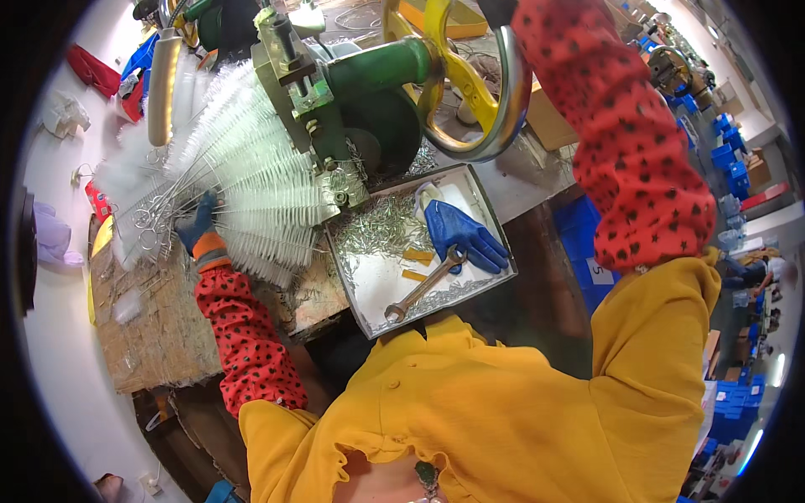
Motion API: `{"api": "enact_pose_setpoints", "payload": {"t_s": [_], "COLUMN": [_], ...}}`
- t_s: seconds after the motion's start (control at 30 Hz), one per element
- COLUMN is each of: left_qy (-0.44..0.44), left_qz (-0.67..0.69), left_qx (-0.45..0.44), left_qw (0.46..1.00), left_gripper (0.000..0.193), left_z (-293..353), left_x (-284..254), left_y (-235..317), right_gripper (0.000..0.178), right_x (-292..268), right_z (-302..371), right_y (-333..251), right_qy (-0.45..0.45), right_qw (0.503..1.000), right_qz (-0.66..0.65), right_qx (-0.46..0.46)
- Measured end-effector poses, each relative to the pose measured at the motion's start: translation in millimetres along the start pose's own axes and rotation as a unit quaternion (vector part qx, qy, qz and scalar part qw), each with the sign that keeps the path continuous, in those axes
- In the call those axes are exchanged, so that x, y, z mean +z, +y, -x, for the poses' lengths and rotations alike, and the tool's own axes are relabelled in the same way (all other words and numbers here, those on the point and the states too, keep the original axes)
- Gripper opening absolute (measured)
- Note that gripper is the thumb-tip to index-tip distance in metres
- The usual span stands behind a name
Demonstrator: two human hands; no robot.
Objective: Operating a manual machine to manufacture bottle brushes and sorting them into a box.
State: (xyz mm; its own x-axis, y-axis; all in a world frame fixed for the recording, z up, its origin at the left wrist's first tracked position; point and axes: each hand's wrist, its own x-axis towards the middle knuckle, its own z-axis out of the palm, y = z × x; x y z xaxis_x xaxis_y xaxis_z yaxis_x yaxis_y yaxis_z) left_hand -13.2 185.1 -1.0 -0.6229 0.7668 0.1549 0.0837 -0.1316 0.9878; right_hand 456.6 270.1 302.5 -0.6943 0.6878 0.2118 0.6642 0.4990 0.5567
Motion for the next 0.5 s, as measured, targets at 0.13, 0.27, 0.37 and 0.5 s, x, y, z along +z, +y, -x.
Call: {"api": "enact_pose_setpoints", "payload": {"t_s": [0.13,0.27,0.37,0.5], "left_qy": [-0.017,-0.007,-0.039,-0.087], "left_qz": [0.056,0.106,0.100,0.096], "left_qx": [-0.002,-0.033,-0.005,0.011], "left_qw": [0.998,0.994,0.994,0.991], "left_gripper": [0.039,0.041,0.043,0.042], "left_z": [-6.9,-17.1,-18.4,-13.4], "left_x": [-0.3,-2.5,-4.8,-5.0], "left_y": [-5.8,-21.6,-24.0,-16.6], "right_gripper": [0.019,0.020,0.020,0.036], "right_x": [21.2,18.2,-5.5,15.7], "right_z": [-23.7,-1.8,37.7,92.7], "right_y": [23.4,22.7,-31.6,-161.3], "right_qy": [-0.045,0.014,0.104,0.318], "right_qw": [0.961,0.968,0.875,0.655], "right_qz": [-0.257,-0.232,-0.367,-0.455], "right_qx": [0.094,0.095,0.300,0.512]}}
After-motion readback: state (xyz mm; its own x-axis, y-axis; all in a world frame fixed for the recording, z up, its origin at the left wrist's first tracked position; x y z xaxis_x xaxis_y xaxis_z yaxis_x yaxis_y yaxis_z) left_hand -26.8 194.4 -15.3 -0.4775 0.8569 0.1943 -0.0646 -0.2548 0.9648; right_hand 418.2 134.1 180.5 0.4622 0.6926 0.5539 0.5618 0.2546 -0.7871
